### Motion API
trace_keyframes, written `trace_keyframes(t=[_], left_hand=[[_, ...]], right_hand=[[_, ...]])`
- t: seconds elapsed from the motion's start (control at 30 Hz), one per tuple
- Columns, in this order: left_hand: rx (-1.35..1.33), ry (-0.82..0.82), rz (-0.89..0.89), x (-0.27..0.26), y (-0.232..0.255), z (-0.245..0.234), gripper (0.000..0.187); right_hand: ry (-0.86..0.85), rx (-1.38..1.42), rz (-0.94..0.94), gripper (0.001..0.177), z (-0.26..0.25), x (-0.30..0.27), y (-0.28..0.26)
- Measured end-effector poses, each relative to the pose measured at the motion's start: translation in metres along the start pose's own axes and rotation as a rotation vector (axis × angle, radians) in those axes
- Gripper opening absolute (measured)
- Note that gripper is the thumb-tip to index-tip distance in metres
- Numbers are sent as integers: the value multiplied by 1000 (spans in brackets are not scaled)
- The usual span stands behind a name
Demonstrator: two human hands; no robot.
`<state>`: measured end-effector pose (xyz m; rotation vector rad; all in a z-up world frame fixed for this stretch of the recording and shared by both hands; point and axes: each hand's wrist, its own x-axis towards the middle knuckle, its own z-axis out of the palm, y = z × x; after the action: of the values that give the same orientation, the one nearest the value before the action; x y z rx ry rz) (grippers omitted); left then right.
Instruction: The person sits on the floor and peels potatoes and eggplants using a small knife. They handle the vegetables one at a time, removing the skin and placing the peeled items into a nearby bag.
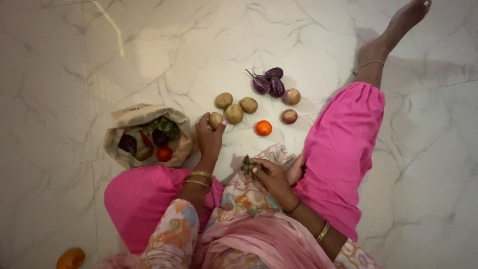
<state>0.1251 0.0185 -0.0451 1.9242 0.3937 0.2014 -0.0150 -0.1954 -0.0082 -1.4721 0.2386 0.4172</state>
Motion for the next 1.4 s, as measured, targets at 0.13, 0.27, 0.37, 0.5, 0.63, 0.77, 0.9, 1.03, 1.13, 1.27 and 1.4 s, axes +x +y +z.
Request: trace_keyframes(t=[0.13,0.27,0.37,0.5,0.63,0.77,0.9,1.03,1.13,1.27,1.4], left_hand=[[124,31,90,15,3,8,69],[181,-31,118,21,-2,10,71],[132,-91,76,26,-8,12,71],[133,-10,222,24,-11,7,63],[-75,-292,182,30,6,-33,38],[2,-654,-14,41,26,-123,34],[261,-319,-216,39,31,-195,38],[611,62,-59,44,17,-210,32],[559,0,-118,44,-4,-196,37],[755,-76,-150,53,-34,-169,45],[777,-12,-91,57,-61,-157,43]], right_hand=[[-10,23,46,33,3,0,-8],[-18,-10,43,34,8,4,-7],[-30,-19,69,34,9,9,-2],[-36,-21,8,34,11,12,7],[-28,-60,43,36,6,10,9],[-60,-4,21,37,9,10,5],[-75,5,21,37,9,5,0],[-90,-31,47,37,9,2,-4],[-85,-55,117,37,8,-1,-7],[-143,-4,-17,35,8,0,-4],[-130,-103,-88,35,2,-2,1]])
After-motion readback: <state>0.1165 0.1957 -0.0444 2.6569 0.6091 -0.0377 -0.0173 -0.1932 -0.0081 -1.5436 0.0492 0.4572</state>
